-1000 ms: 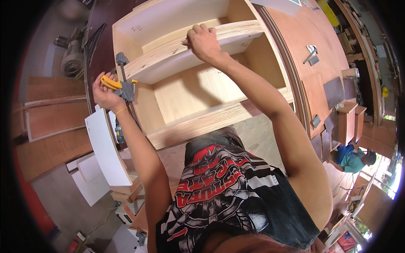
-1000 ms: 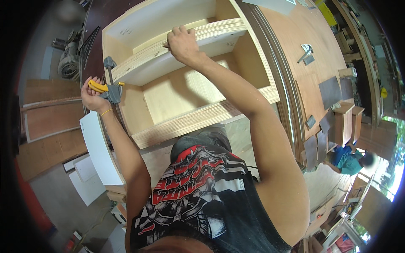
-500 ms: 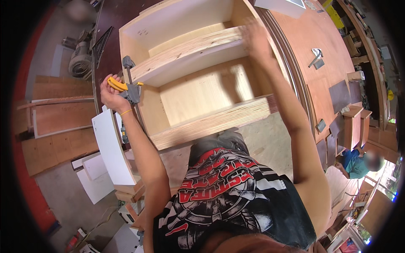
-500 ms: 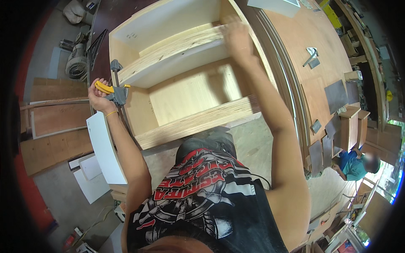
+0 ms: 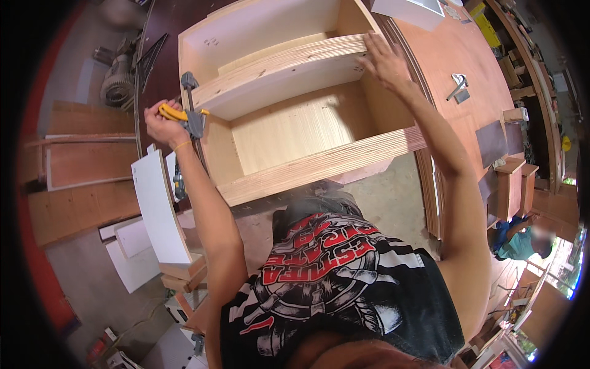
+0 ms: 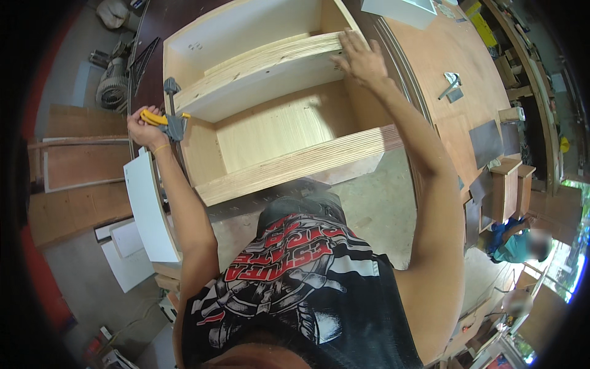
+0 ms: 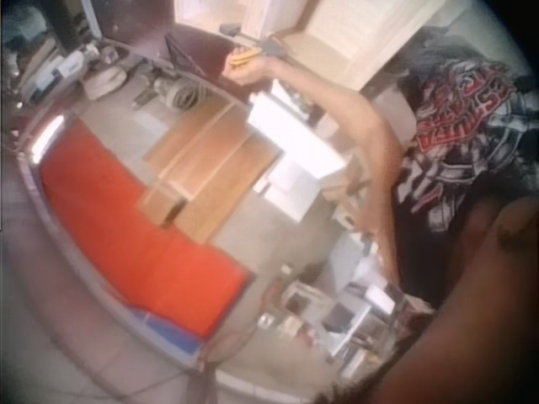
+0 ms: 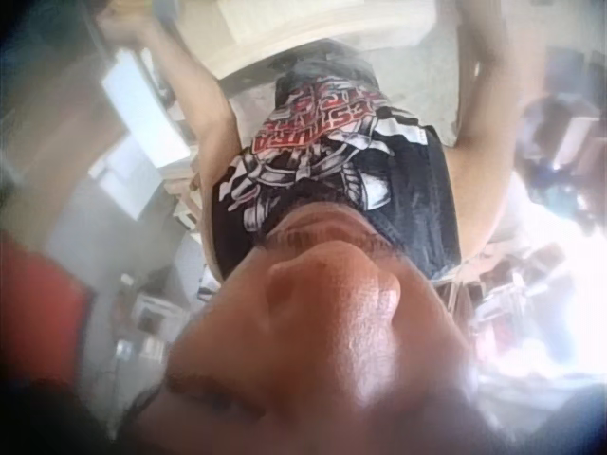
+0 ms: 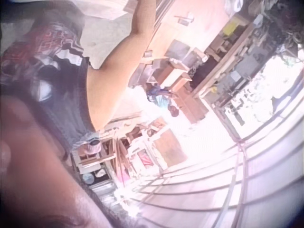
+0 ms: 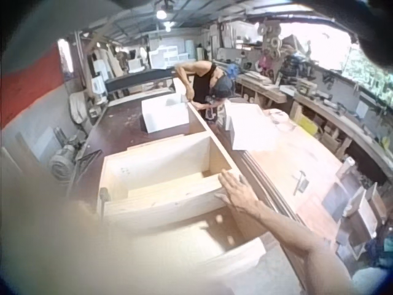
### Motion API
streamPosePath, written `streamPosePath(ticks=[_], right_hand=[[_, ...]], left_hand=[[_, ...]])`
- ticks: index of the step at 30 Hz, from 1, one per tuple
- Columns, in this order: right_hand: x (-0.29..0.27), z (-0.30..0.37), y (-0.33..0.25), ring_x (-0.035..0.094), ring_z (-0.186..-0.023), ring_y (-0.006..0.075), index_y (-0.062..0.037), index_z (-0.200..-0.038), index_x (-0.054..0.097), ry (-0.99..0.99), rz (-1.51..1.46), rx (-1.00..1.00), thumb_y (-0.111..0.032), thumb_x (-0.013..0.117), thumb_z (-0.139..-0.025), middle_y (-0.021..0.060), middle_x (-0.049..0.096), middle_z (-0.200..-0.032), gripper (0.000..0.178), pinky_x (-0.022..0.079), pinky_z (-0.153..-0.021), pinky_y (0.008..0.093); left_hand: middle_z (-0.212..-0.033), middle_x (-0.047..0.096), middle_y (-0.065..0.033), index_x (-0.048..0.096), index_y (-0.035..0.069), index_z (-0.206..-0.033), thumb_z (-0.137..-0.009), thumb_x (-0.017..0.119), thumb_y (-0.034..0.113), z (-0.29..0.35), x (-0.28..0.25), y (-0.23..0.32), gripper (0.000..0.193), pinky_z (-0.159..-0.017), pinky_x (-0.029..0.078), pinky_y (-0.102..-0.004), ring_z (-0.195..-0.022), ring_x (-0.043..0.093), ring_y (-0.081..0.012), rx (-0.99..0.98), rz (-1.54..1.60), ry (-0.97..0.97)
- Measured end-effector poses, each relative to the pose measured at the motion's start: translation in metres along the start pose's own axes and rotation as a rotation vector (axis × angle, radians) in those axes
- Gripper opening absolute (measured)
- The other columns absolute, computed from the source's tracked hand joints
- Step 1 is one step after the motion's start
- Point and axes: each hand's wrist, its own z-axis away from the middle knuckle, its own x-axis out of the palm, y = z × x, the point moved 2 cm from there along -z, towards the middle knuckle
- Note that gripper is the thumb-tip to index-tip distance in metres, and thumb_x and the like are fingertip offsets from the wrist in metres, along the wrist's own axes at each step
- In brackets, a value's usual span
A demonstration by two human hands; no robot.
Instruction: The person is assembling a wooden cabinet using a nail gun and a drill. They are seen attaching wooden panels and securing them with nails and screws. The person also uses clamps to hold the panels in place during assembly.
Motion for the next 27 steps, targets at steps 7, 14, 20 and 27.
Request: streamPosePath(ticks=[7, 14, 20, 27], right_hand=[[-0.031, 0.002, -0.013, 0.061, -0.114, 0.0369, -0.0027, -0.126, 0.060, 0.101, -0.451, 0.261, -0.043, 0.056, -0.100, 0.0188, 0.064, -0.125, 0.048, 0.043, -0.102, 0.0523], [-0.084, -0.055, -0.238, 0.060, -0.126, 0.0343, 0.0006, -0.134, 0.057, 0.115, -1.204, -0.102, -0.038, 0.074, -0.091, 0.0195, 0.066, -0.129, 0.061, 0.044, -0.110, 0.0421], [-0.154, -0.104, -0.417, 0.046, -0.137, 0.0417, 0.0148, -0.150, 0.027, -0.115, -1.499, -0.321, -0.068, 0.085, -0.060, 0.0345, 0.048, -0.141, 0.136, 0.037, -0.116, 0.0450], [-0.157, -0.112, -0.410, 0.064, -0.118, 0.0346, 0.0108, -0.134, 0.054, -0.262, -1.409, -0.204, -0.064, 0.083, -0.057, 0.0236, 0.065, -0.127, 0.111, 0.049, -0.105, 0.0404]], left_hand=[[-0.072, 0.066, -0.0217, 0.065, -0.006, -0.078, -0.090, 0.041, 0.025, -0.005, -0.007, -0.004, 0.041, -0.058, 0.058, -0.0359, -0.061, 0.067, -0.0300, -0.010, 0.030, 0.089], [-0.082, 0.069, -0.0197, 0.067, -0.006, -0.095, -0.101, 0.040, 0.032, 0.001, 0.011, -0.001, 0.046, -0.064, 0.056, -0.0326, -0.069, 0.067, -0.0246, 0.012, 0.082, -0.103], [-0.091, 0.069, -0.0129, 0.067, -0.001, -0.096, -0.103, 0.047, 0.032, -0.019, -0.039, -0.025, 0.039, -0.080, 0.054, -0.0318, -0.085, 0.067, -0.0219, 0.449, -0.299, -0.049], [-0.106, 0.068, -0.0160, 0.067, 0.000, -0.109, -0.104, 0.045, 0.038, 0.017, 0.009, 0.023, 0.045, -0.089, 0.051, -0.0350, -0.099, 0.065, -0.0264, 0.162, -0.355, -0.190]])
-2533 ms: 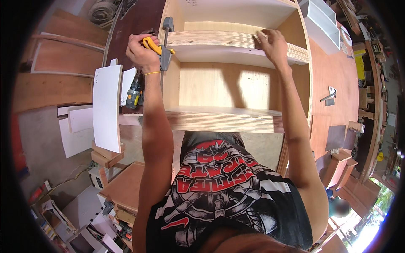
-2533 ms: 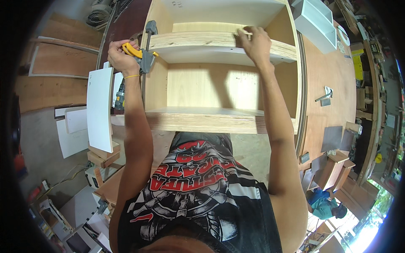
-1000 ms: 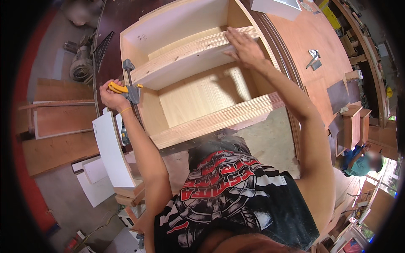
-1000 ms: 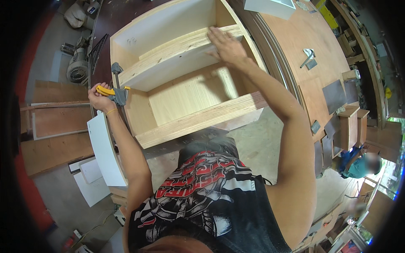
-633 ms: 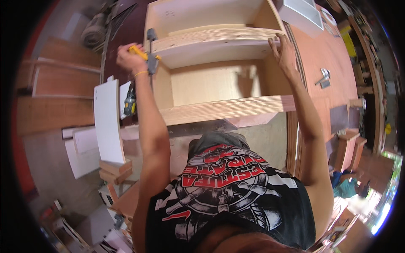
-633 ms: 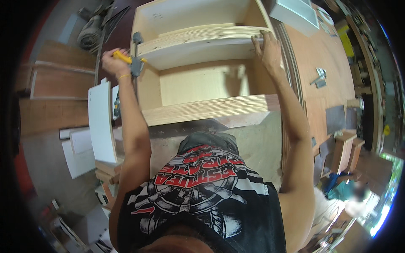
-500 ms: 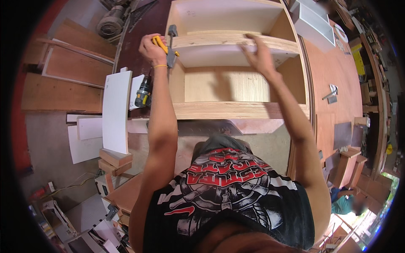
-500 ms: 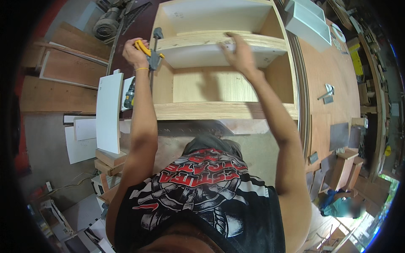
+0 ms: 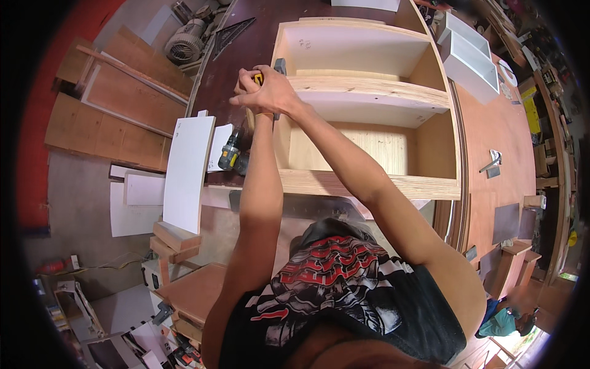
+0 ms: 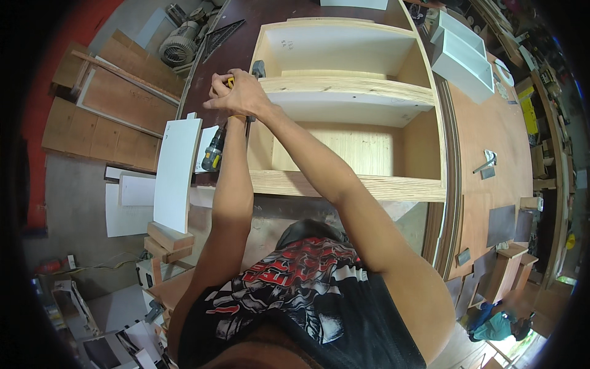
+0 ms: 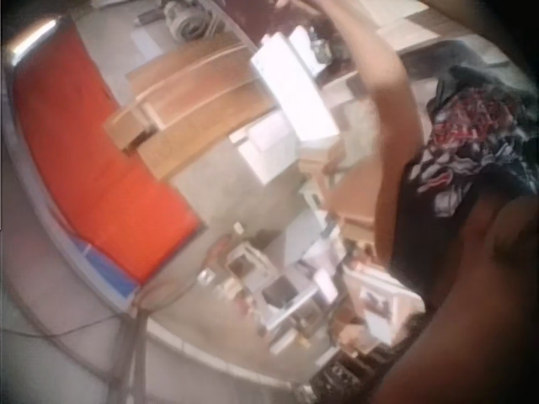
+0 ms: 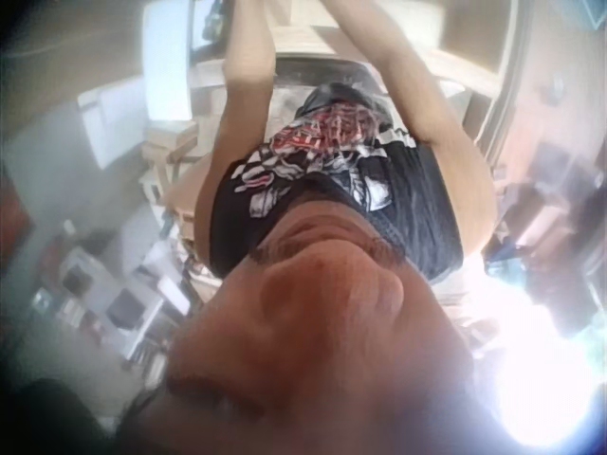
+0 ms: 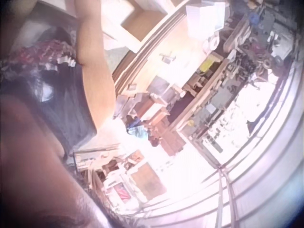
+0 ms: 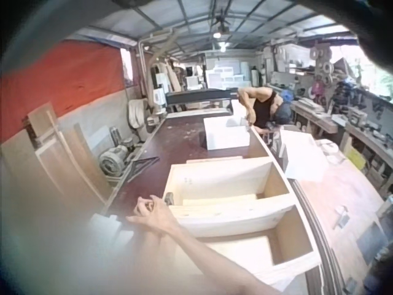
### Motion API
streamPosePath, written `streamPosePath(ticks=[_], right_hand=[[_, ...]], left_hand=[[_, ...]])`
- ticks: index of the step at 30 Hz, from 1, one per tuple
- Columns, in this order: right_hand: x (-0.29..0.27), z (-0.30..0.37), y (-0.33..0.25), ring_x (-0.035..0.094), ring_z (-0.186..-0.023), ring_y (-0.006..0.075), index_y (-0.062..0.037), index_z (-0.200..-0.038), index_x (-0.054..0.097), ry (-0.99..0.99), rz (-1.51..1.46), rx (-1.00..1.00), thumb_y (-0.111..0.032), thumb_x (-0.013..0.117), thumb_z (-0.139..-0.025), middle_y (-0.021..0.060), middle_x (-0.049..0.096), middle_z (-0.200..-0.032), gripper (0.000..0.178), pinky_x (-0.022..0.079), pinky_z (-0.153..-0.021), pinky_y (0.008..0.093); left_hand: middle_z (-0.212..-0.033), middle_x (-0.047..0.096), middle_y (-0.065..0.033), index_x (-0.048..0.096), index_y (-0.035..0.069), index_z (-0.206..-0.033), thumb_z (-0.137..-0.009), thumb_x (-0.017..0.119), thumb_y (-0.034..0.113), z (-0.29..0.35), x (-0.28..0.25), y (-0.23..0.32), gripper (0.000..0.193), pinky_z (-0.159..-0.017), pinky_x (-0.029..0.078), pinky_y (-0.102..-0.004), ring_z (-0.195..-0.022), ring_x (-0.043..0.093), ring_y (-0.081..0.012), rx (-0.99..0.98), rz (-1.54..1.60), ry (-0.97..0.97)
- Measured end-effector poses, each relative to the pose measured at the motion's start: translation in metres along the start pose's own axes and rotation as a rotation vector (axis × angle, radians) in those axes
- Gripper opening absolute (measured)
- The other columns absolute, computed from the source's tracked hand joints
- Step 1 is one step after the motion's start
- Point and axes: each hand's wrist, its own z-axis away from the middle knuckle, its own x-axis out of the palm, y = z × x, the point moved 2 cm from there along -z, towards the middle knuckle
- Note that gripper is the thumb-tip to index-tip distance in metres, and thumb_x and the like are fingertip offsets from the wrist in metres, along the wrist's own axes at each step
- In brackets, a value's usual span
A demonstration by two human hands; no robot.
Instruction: The person is assembling a wooden cabinet using a nail gun and a drill. They are seen attaching wooden panels and securing them with nails and screws. The person also uses clamps to hold the panels in place during assembly.
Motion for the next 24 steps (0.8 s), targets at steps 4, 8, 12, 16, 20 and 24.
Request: streamPosePath(ticks=[4, 8, 12, 16, 20, 24], right_hand=[[0.001, -0.003, -0.002, 0.065, -0.117, 0.0344, 0.0059, -0.133, 0.057, 0.008, 0.011, 0.049, -0.064, 0.081, -0.060, 0.0234, 0.065, -0.127, 0.104, 0.050, -0.102, 0.0397], [-0.005, -0.002, -0.005, 0.061, -0.123, 0.0355, 0.0072, -0.141, 0.049, -0.017, 0.005, -0.068, -0.063, 0.081, -0.064, 0.0264, 0.060, -0.134, 0.109, 0.048, -0.105, 0.0388], [-0.046, -0.025, 0.067, 0.054, -0.130, 0.0361, 0.0085, -0.147, 0.040, 0.100, -0.116, -0.109, -0.061, 0.075, -0.078, 0.0285, 0.054, -0.140, 0.104, 0.043, -0.110, 0.0402], [-0.068, -0.025, 0.120, 0.048, -0.136, 0.0393, 0.0009, -0.149, 0.043, 0.134, 0.614, -0.125, -0.067, 0.061, -0.089, 0.0257, 0.051, -0.145, 0.093, 0.036, -0.113, 0.0541], [-0.058, -0.016, 0.131, 0.044, -0.141, 0.0359, -0.0149, -0.152, 0.044, -0.089, 0.922, 0.023, -0.068, 0.051, -0.094, 0.0192, 0.051, -0.148, 0.079, 0.027, -0.113, 0.0657], [-0.034, 0.000, 0.147, 0.039, -0.145, 0.0329, -0.0237, -0.155, 0.040, 0.044, 1.116, -0.332, -0.054, 0.052, -0.100, 0.0136, 0.043, -0.156, 0.064, 0.028, -0.117, 0.0596]], left_hand=[[-0.115, 0.067, -0.0178, 0.066, 0.000, -0.116, -0.105, 0.043, 0.041, 0.000, -0.004, 0.012, 0.049, -0.095, 0.049, -0.0368, -0.107, 0.064, -0.0289, -0.006, -0.030, -0.012], [-0.123, 0.066, -0.0196, 0.066, 0.000, -0.123, -0.106, 0.042, 0.045, 0.002, -0.012, 0.017, 0.053, -0.100, 0.047, -0.0386, -0.115, 0.063, -0.0315, -0.019, -0.029, -0.033], [-0.133, 0.063, -0.0214, 0.061, -0.001, -0.133, -0.106, 0.039, 0.050, -0.004, -0.021, -0.004, 0.061, -0.107, 0.044, -0.0399, -0.125, 0.059, -0.0333, -0.025, 0.077, -0.071], [-0.137, 0.059, -0.0216, 0.046, -0.003, -0.145, -0.106, 0.045, 0.049, 0.030, -0.090, 0.002, 0.065, -0.114, 0.038, -0.0431, -0.134, 0.052, -0.0312, -0.022, 0.266, -0.038], [-0.129, 0.064, -0.0211, 0.050, 0.000, -0.140, -0.107, 0.052, 0.032, 0.125, -0.176, -0.008, 0.046, -0.104, 0.049, -0.0382, -0.121, 0.063, -0.0269, -0.191, 0.264, 0.053], [-0.116, 0.070, -0.0136, 0.056, -0.003, -0.133, -0.106, 0.055, 0.026, 0.279, -0.277, -0.073, 0.040, -0.088, 0.055, -0.0300, -0.102, 0.068, -0.0186, -0.471, 0.166, 0.262]])
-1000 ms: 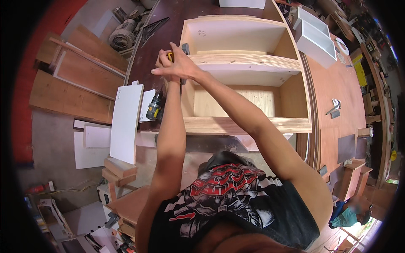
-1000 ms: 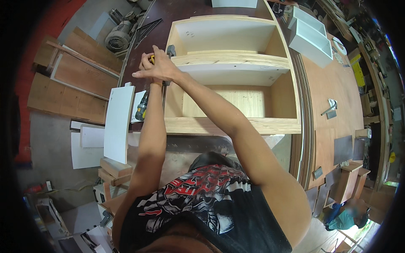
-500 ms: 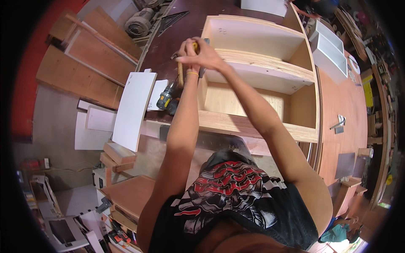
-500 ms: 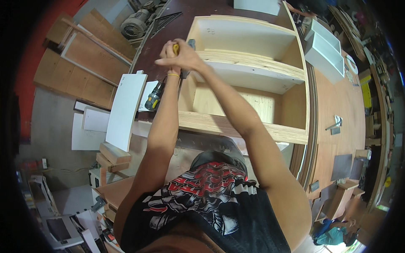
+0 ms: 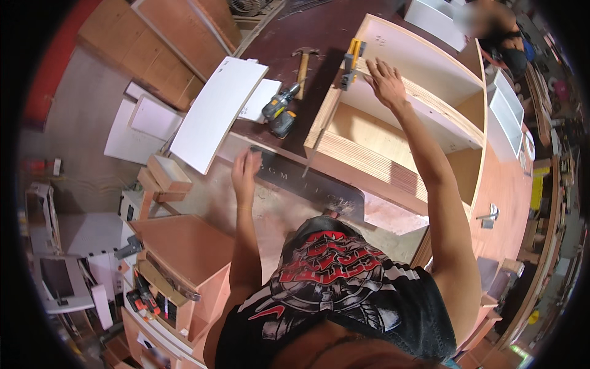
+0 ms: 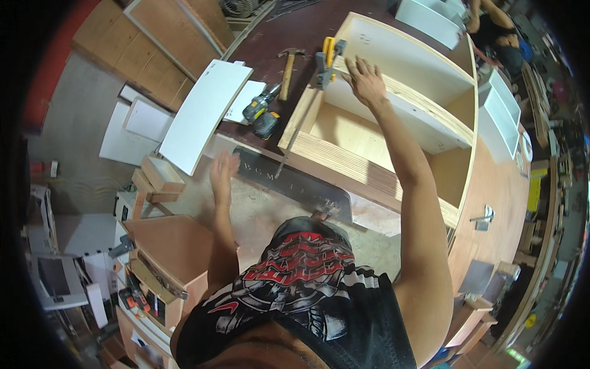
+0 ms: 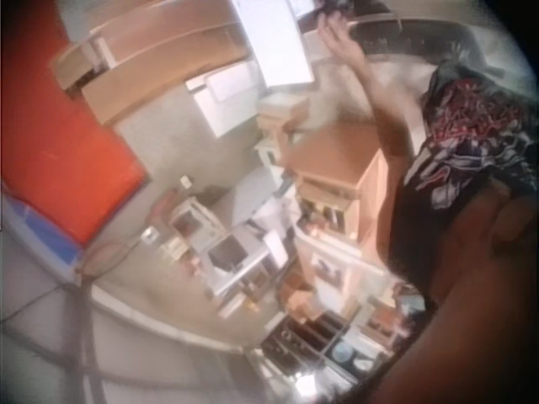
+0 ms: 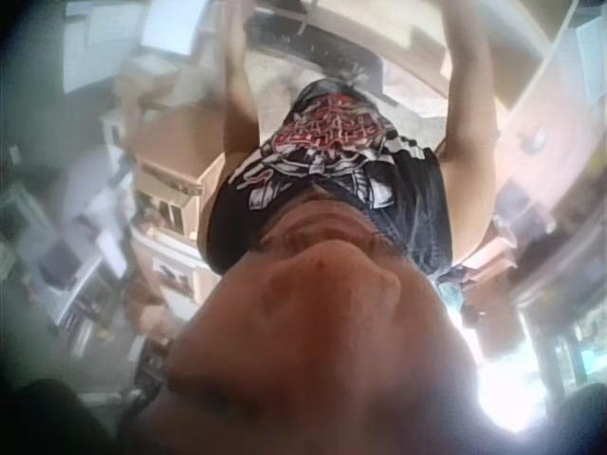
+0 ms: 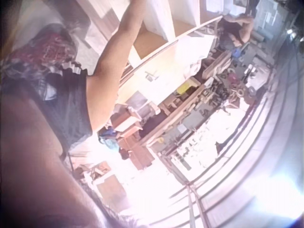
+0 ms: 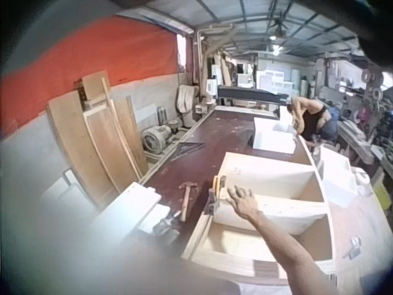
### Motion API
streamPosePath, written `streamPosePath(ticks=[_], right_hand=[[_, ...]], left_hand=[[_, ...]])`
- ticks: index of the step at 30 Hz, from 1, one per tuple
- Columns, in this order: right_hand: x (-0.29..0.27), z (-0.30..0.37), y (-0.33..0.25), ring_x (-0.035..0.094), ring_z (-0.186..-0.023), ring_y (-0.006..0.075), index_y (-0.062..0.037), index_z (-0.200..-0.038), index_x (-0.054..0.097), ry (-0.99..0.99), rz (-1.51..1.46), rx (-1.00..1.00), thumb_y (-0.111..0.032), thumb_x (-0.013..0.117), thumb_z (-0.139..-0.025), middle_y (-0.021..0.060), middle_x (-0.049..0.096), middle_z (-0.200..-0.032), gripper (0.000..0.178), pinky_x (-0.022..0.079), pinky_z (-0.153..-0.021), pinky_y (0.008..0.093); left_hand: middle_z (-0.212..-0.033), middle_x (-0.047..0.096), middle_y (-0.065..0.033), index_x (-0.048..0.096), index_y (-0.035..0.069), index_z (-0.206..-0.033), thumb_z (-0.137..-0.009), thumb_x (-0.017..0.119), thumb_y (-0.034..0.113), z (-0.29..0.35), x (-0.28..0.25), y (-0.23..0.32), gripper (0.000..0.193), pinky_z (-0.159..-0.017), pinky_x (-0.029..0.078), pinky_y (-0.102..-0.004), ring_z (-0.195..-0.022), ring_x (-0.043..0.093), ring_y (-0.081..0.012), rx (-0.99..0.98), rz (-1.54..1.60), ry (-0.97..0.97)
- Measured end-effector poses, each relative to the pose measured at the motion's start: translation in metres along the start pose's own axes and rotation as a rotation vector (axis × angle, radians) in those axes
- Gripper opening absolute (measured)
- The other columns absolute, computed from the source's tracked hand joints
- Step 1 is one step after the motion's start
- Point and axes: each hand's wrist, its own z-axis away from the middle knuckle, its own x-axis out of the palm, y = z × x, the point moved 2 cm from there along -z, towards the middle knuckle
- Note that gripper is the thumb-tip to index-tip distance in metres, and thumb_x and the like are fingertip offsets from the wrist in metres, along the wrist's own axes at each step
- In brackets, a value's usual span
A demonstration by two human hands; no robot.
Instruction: The person is assembling a wooden cabinet using a nail gun and a drill. They are seen attaching wooden panels and securing them with nails and screws. The person also uses clamps to hold the panels in place during assembly.
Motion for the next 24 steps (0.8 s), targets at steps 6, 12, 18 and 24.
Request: streamPosePath(ticks=[6, 12, 18, 24], right_hand=[[0.025, 0.017, 0.022, 0.037, -0.147, 0.0322, -0.0176, -0.156, 0.036, 0.079, 0.014, -0.263, -0.036, 0.065, -0.095, 0.0115, 0.039, -0.160, 0.071, 0.031, -0.119, 0.0510], [0.039, 0.017, 0.037, 0.040, -0.146, 0.0306, -0.0091, -0.157, 0.033, 0.246, 0.136, -0.360, -0.030, 0.069, -0.093, 0.0102, 0.042, -0.159, 0.076, 0.035, -0.117, 0.0474], [0.019, 0.032, 0.016, 0.043, -0.144, 0.0226, -0.0147, -0.156, 0.036, 0.117, 0.459, -0.079, -0.033, 0.067, -0.095, 0.0047, 0.042, -0.159, 0.070, 0.042, -0.109, 0.0455], [0.000, 0.043, 0.003, 0.047, -0.141, 0.0235, -0.0177, -0.155, 0.037, 0.062, 0.488, 0.057, -0.037, 0.066, -0.096, 0.0047, 0.043, -0.157, 0.069, 0.047, -0.103, 0.0474]], left_hand=[[-0.096, 0.076, -0.0163, 0.061, 0.010, -0.129, -0.089, 0.071, 0.043, 0.203, -0.191, -0.208, 0.053, -0.090, 0.055, -0.0395, -0.104, 0.071, -0.0318, -0.578, -0.792, 0.254], [-0.091, 0.077, -0.0123, 0.066, 0.005, -0.119, -0.089, 0.067, 0.046, 0.387, -0.243, -0.326, 0.051, -0.074, 0.060, -0.0378, -0.076, 0.074, -0.0227, -0.978, -0.583, 0.402], [-0.089, 0.076, -0.0086, 0.067, 0.006, -0.117, -0.092, 0.068, 0.040, 0.440, -0.241, -0.314, 0.042, -0.062, 0.057, -0.0313, -0.070, 0.071, -0.0158, -1.030, -0.150, 0.700], [-0.089, 0.076, -0.0066, 0.070, 0.007, -0.112, -0.092, 0.067, 0.040, 0.456, -0.260, -0.298, 0.038, -0.061, 0.057, -0.0320, -0.068, 0.070, -0.0158, -0.983, 0.015, 0.857]])
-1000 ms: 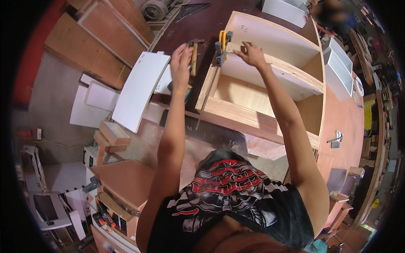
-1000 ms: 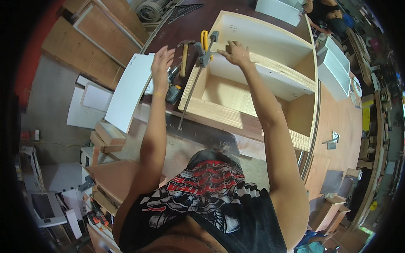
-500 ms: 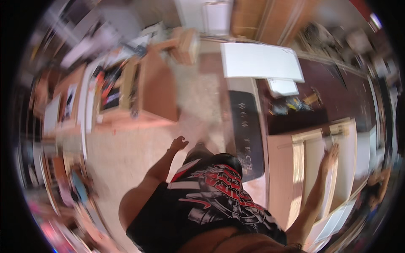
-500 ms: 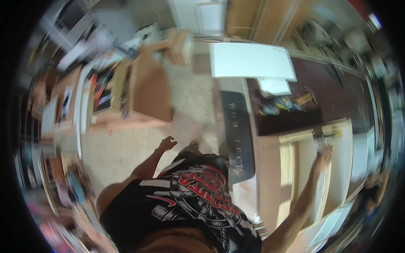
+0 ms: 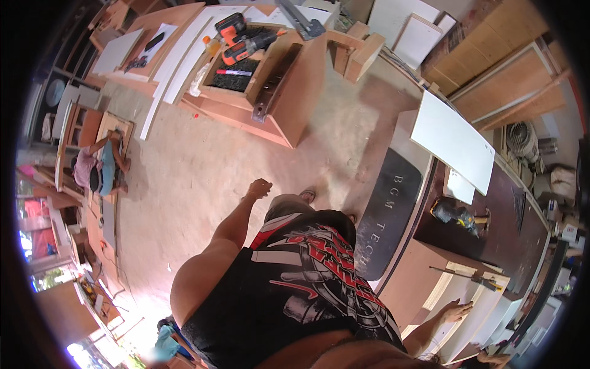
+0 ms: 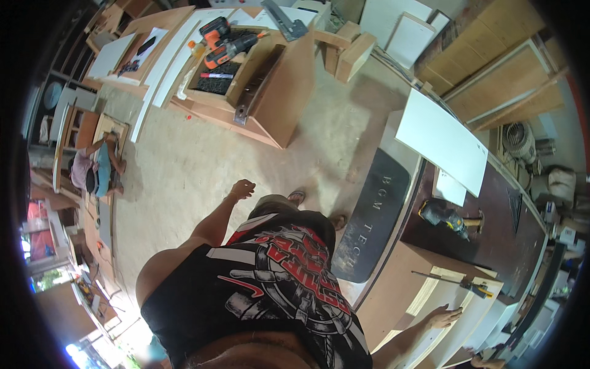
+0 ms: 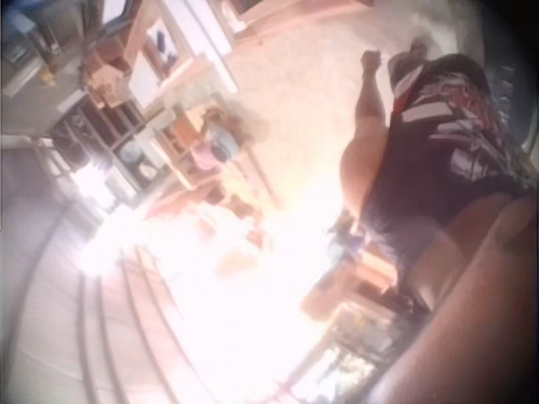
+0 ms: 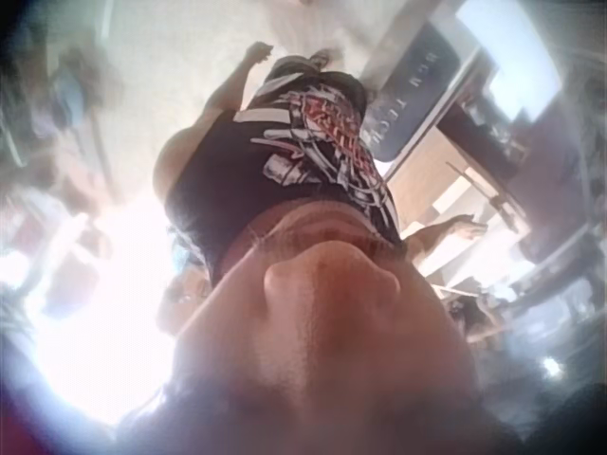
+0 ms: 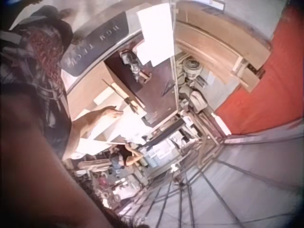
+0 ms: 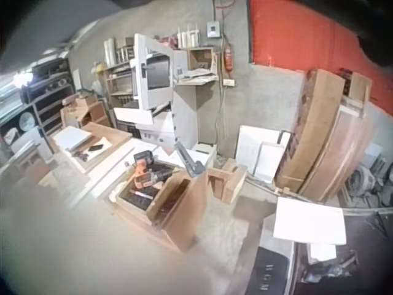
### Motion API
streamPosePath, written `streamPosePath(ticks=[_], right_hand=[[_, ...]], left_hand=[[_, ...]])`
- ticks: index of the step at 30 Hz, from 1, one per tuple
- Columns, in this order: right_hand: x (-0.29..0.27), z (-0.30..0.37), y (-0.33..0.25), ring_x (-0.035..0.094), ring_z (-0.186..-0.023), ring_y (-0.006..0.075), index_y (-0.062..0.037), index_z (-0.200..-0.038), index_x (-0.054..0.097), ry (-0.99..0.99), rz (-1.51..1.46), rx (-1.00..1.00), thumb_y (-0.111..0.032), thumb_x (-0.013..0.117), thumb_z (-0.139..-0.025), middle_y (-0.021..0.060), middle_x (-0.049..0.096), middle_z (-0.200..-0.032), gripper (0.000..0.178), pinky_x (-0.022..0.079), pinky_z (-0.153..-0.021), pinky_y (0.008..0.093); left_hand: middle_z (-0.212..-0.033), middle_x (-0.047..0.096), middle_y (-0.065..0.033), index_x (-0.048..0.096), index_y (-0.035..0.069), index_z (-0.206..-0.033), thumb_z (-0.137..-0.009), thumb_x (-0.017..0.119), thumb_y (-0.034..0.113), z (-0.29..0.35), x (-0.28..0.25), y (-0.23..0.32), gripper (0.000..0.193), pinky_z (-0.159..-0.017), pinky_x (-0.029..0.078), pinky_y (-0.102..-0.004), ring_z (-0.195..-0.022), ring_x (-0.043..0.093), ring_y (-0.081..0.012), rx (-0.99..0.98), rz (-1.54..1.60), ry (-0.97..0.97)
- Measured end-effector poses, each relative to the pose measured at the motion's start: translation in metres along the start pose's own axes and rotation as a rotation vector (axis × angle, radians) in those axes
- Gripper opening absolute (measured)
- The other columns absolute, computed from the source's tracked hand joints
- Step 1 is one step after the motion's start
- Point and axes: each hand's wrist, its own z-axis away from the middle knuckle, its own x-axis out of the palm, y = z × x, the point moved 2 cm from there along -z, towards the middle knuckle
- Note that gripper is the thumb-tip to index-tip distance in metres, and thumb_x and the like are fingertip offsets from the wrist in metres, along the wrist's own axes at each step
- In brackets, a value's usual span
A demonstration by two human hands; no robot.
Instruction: The person is assembling a wooden cabinet using a nail gun and a drill. They are seen attaching wooden panels and securing them with nails and screws. The person also uses clamps to hold the panels in place during assembly.
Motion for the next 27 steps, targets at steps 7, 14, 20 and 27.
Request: streamPosePath(ticks=[7, 14, 20, 27], right_hand=[[0.002, 0.027, 0.015, 0.046, -0.141, 0.0265, -0.0186, -0.153, 0.039, -0.028, -0.010, 0.115, -0.033, 0.066, -0.094, 0.0074, 0.044, -0.156, 0.067, 0.046, -0.102, 0.0521], [-0.030, 0.037, 0.003, 0.045, -0.142, 0.0278, -0.0169, -0.155, 0.036, -0.169, -0.069, 0.092, -0.032, 0.070, -0.090, 0.0079, 0.041, -0.158, 0.075, 0.045, -0.105, 0.0530], [0.044, -0.012, 0.045, 0.053, -0.132, 0.0398, -0.0012, -0.143, 0.051, -0.242, -0.364, 0.121, -0.035, 0.083, -0.079, 0.0233, 0.055, -0.144, 0.079, 0.042, -0.113, 0.0471], [-0.061, 0.101, 0.002, 0.054, -0.133, 0.0360, -0.0055, -0.145, 0.051, -0.365, -0.760, 0.322, -0.052, 0.076, -0.085, 0.0206, 0.057, -0.144, 0.080, 0.047, -0.105, 0.0450]], left_hand=[[-0.117, 0.071, -0.0139, 0.059, -0.001, -0.133, -0.089, 0.064, 0.007, 0.001, -0.101, 0.153, 0.046, -0.077, 0.062, -0.0341, -0.096, 0.072, -0.0229, 0.455, 0.316, -0.351], [-0.096, 0.072, -0.0079, 0.072, 0.002, -0.111, -0.098, 0.061, 0.036, 0.070, -0.281, 0.357, 0.038, -0.070, 0.051, -0.0271, -0.073, 0.063, -0.0120, 0.691, 0.391, 0.454], [-0.110, 0.072, -0.0125, 0.071, 0.002, -0.114, -0.091, 0.069, 0.041, -0.097, -0.399, 0.435, 0.045, -0.084, 0.055, -0.0346, -0.091, 0.068, -0.0229, 0.494, -0.368, 0.862], [-0.122, 0.066, -0.0093, 0.063, 0.006, -0.129, -0.093, 0.066, 0.045, -0.187, -0.403, 0.453, 0.053, -0.089, 0.055, -0.0409, -0.103, 0.066, -0.0240, 0.690, -0.065, 0.318]])
